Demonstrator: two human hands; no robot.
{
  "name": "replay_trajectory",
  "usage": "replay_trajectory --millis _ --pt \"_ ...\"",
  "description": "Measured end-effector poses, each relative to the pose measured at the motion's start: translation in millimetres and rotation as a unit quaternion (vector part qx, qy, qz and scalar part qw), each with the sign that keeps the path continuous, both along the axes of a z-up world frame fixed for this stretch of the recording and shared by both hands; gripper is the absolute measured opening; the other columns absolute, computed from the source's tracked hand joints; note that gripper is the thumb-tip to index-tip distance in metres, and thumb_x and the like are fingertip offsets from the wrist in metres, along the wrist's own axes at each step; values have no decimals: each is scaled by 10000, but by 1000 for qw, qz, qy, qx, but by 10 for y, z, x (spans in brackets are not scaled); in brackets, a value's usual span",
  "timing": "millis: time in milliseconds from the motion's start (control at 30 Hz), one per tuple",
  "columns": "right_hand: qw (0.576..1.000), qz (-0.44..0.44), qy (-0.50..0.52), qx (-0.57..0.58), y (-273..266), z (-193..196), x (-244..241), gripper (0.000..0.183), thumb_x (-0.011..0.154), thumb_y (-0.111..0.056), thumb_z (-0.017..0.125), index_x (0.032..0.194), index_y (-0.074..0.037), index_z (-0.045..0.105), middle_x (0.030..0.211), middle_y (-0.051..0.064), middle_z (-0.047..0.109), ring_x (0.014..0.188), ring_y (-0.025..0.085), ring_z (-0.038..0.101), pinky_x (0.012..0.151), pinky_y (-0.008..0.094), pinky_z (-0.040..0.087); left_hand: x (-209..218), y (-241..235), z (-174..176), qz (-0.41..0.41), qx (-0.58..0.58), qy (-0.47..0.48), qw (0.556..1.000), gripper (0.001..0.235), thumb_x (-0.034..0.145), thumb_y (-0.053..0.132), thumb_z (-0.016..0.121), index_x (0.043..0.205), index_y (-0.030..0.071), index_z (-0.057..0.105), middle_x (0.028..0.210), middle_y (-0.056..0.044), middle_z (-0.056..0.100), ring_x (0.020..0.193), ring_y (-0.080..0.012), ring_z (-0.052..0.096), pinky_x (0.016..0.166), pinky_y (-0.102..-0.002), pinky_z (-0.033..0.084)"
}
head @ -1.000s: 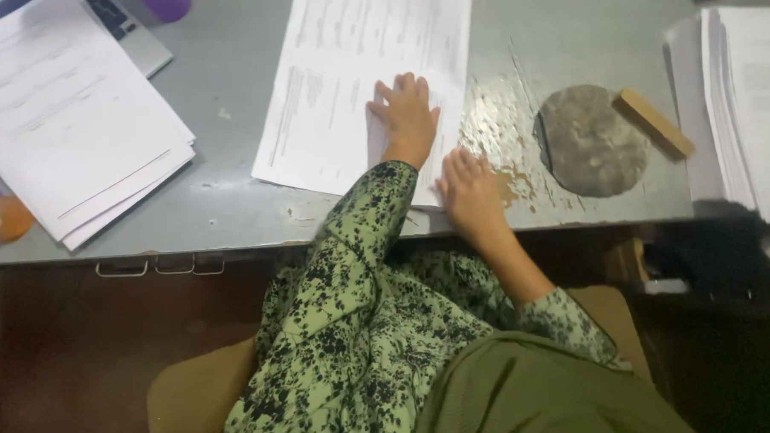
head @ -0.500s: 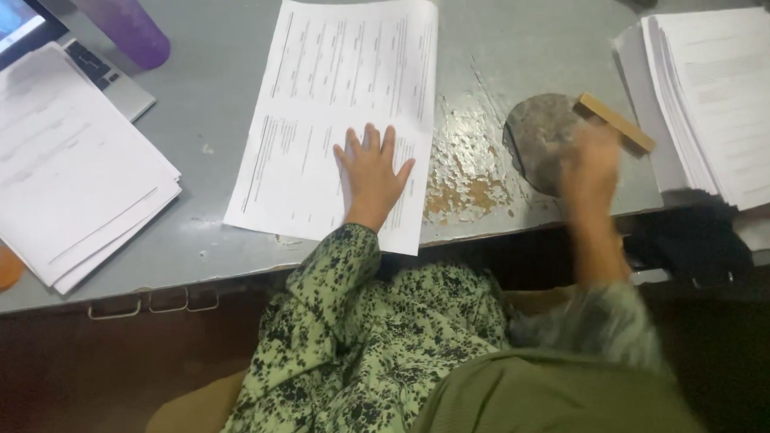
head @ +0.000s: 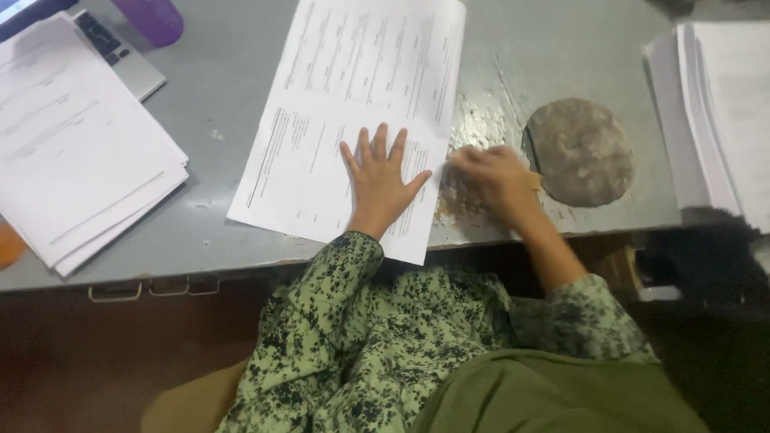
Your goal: The person sits at a desk and repeatedly rubs a small wooden block over printed sheets of paper. They handle multiple sheets, folding and unfolding them, and occasionally move stacks of paper aside or onto a laptop. The person also uses a round stone-like object to press down on the papers during the process.
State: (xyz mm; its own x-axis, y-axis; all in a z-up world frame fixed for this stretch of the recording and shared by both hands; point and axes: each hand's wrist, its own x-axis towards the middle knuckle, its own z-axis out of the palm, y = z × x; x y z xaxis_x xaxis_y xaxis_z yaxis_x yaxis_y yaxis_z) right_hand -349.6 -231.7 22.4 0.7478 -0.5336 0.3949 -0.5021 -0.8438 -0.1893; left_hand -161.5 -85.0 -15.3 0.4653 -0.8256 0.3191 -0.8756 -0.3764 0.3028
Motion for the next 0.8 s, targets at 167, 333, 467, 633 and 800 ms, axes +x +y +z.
replay_trajectory --millis 167,333,467,633,800 --pt "993 87 -38 68 -2 -253 355 301 988 -236 587 1157 -415 761 1117 -105 756 998 241 660 878 381 557 6 4 61 3 13 3 1000 848 883 692 595 1517 146 461 1544 -187 382 1458 -475 283 1131 -780 89" --pt "985 -46 -97 135 -475 -119 806 145 1008 -353 669 1053 -331 805 917 81 666 863 394 663 773 488 550 22 -10 110 0 25 23 999 858 886 691 588 1526 139 440 1554 -192 359 1467 -477 260 1146 -776 53" --pt "887 -191 -202 369 -1334 -140 1325 371 941 -445 656 903 -126 472 904 16 436 804 178 443 640 342 429 35 -17 66 5 60 3 998 869 923 742 496 1582 197 343 1652 -120 215 1522 -426 162 1175 -749 58" --pt "992 -28 -114 40 -2453 -776 1549 277 895 16 721 1113 -128 812 870 136 519 758 339 463 641 448 444 49 -21 136 4 97 35 995 865 933 739 438 1593 197 306 1661 -131 180 1526 -426 121 1170 -742 48" --pt "992 25 -86 90 -1991 -384 1390 336 840 214 529 852 -122 526 838 -71 532 868 236 214 914 325 231 37 -2 117 4 59 4 998 787 963 684 454 1572 197 349 1637 -124 249 1512 -426 202 1176 -742 100"
